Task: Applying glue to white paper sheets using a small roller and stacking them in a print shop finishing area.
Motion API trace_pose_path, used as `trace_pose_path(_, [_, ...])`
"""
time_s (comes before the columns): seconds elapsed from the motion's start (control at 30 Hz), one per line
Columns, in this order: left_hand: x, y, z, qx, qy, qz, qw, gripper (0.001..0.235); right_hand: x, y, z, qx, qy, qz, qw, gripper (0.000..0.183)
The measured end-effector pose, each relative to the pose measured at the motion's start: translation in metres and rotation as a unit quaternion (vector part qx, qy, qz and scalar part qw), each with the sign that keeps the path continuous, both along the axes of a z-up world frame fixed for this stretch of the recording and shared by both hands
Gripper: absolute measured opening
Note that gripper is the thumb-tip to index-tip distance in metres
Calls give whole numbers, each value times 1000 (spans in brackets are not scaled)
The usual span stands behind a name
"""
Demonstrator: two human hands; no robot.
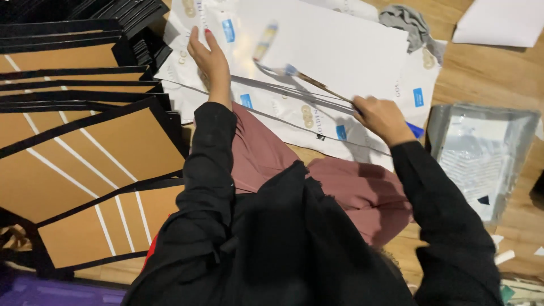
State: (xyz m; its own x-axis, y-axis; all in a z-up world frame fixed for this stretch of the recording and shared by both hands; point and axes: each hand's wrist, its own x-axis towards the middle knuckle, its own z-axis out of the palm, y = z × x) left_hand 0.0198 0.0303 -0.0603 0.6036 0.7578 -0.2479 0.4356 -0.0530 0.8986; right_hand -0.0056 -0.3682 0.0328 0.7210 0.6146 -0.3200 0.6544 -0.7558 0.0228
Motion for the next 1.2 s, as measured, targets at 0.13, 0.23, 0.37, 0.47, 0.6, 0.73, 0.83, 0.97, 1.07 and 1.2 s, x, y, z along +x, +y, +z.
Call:
trace_pose_path(0.13, [12, 13, -14, 30, -140, 142, 979, 47, 22, 8, 4, 33, 1, 37, 999, 16])
trace_pose_path(0.23, [10, 14, 0, -42, -153, 173, 972, 53, 7, -68, 33, -71, 70, -29, 995, 18])
trace_pose_path(0.37, [20, 8, -10, -113, -232, 202, 945, 55, -28, -214, 64, -260, -18, -56, 964, 22])
trace_pose_path(0.47, [24, -2, 0, -147, -206, 210, 944, 58, -23, -236, 53, -267, -115, 1, 957, 23])
trace_pose_path(0.6, [20, 0, 20, -158, -233, 262, 923, 65, 36, -93, 57, -159, -36, 51, 985, 26])
trace_pose_path(0.73, [13, 13, 18, -141, -191, 333, 913, 65, 74, 32, 33, -37, 27, 150, 988, 12])
trace_pose_path(0.83, [15, 20, 9, -125, -164, 366, 908, 64, 81, 59, 9, 15, -72, 197, 978, 10])
trace_pose_path(0.97, [9, 22, 30, -209, -197, 376, 881, 70, 55, 47, 20, 41, 20, 162, 986, 17])
trace_pose_path(1.07, [23, 27, -26, -188, -306, 366, 858, 56, 28, 5, 25, 81, -30, 115, 990, 12])
trace_pose_path(1.2, [18, 13, 18, -192, -267, 335, 883, 61, 18, -46, 26, 41, -50, 55, 996, 6])
